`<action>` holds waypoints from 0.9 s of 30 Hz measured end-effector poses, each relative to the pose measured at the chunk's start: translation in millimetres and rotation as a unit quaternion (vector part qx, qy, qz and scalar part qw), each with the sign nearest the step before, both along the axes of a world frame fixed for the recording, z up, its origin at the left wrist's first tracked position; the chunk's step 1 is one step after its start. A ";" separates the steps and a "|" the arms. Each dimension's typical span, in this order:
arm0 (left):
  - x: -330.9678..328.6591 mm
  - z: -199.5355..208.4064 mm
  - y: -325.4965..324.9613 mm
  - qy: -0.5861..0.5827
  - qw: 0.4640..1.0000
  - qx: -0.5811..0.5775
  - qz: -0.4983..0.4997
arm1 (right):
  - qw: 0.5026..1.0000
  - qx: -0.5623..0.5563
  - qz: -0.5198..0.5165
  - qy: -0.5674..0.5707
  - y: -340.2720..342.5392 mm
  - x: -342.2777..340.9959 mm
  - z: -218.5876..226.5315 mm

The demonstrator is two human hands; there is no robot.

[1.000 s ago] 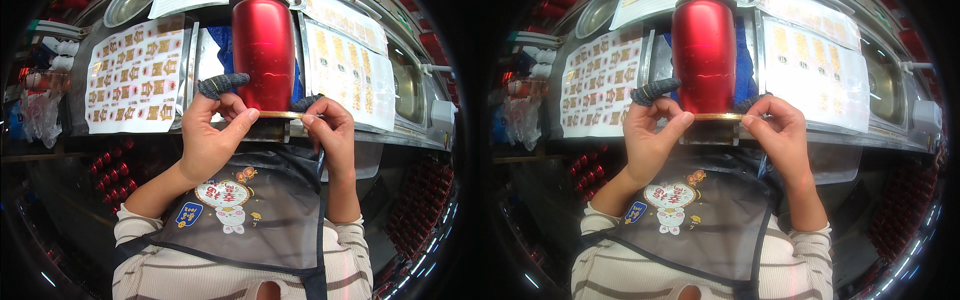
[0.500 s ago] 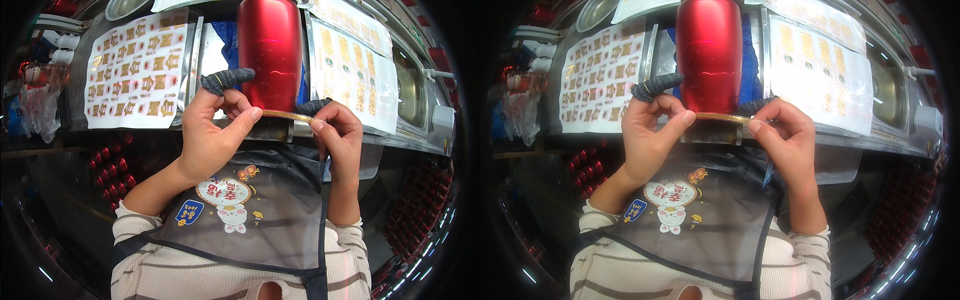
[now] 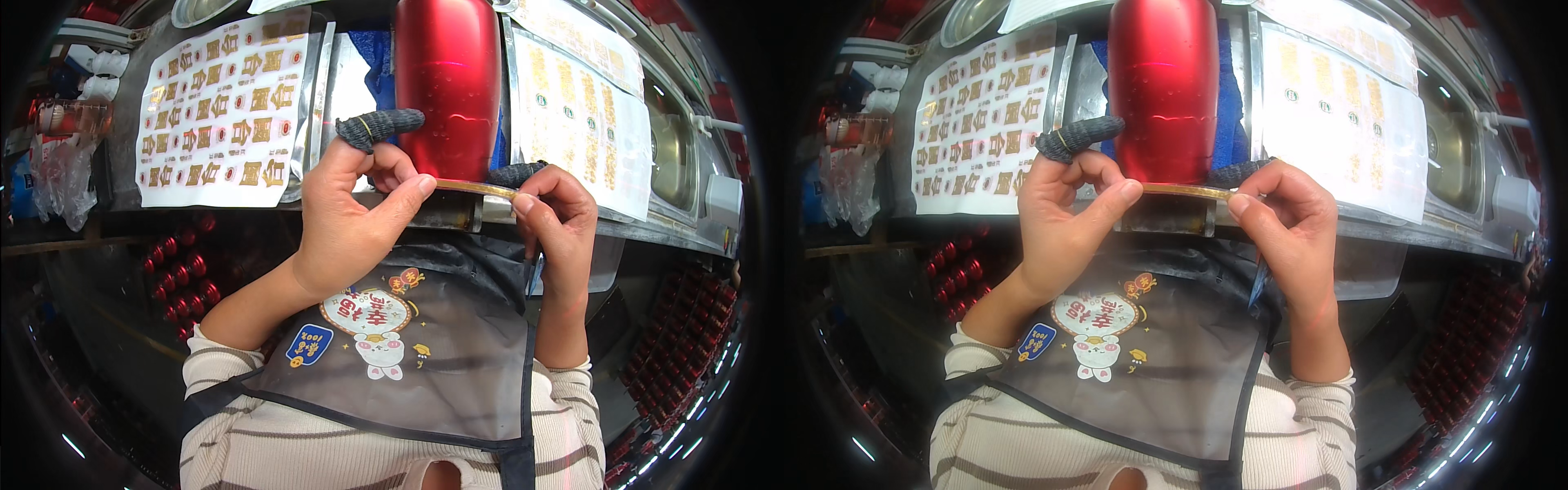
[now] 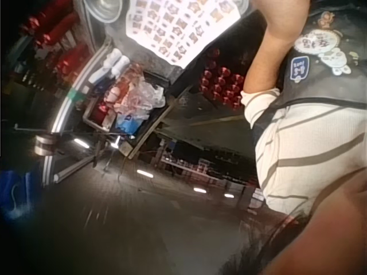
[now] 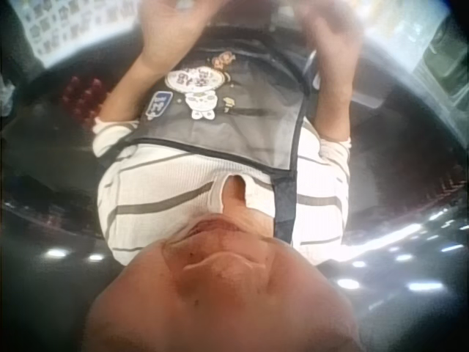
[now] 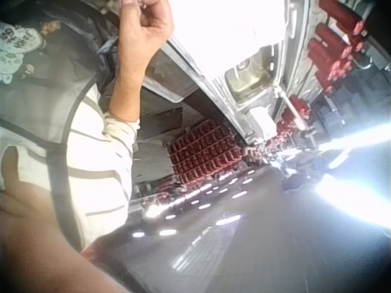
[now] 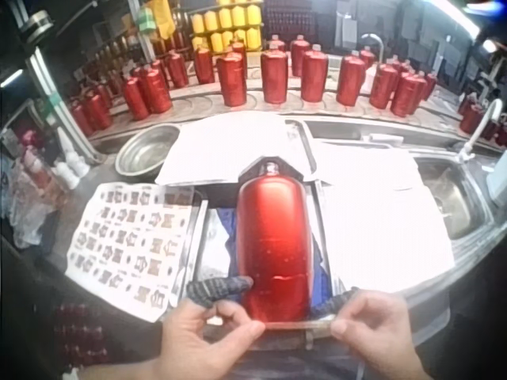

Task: The person applies gold stickers to red cylindrical containers, smoothing each label with a blue cloth. They handle multiple containers one at a time, placing finished units aside on a nearby surface.

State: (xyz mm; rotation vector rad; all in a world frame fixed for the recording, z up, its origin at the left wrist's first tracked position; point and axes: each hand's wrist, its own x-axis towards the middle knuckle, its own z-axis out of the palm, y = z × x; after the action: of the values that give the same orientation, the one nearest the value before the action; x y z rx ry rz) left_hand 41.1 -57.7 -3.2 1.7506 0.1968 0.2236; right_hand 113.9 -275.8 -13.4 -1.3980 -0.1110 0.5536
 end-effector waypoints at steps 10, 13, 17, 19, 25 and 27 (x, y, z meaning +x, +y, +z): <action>0.2 2.3 0.4 0.004 1.000 0.025 0.013 | 0.999 -0.042 0.004 -0.009 1.2 0.9 -1.6; -0.4 -2.0 5.3 -0.004 1.000 0.017 0.019 | 0.999 -0.053 0.004 -0.010 3.0 0.3 -3.6; -10.0 -11.3 15.4 -0.023 0.995 0.075 0.061 | 1.000 -0.028 0.011 0.009 2.7 1.5 -7.3; -24.5 -9.2 9.0 -0.074 0.982 0.142 0.099 | 0.999 -0.024 0.013 0.020 4.5 2.0 -7.6; -26.7 -2.0 1.7 -0.142 0.888 0.435 -0.035 | 0.989 -0.122 -0.025 -0.075 28.9 -6.2 -3.5; -29.8 -4.6 2.5 -0.128 0.885 0.448 -0.026 | 0.986 -0.134 -0.027 -0.093 28.5 -5.3 -5.4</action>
State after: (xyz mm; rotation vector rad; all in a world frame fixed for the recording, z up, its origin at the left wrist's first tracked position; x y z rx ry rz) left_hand 11.3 -55.2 -7.8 2.6109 -0.1878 0.5669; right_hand 108.6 -247.3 -18.8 -1.7095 -0.1537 0.4018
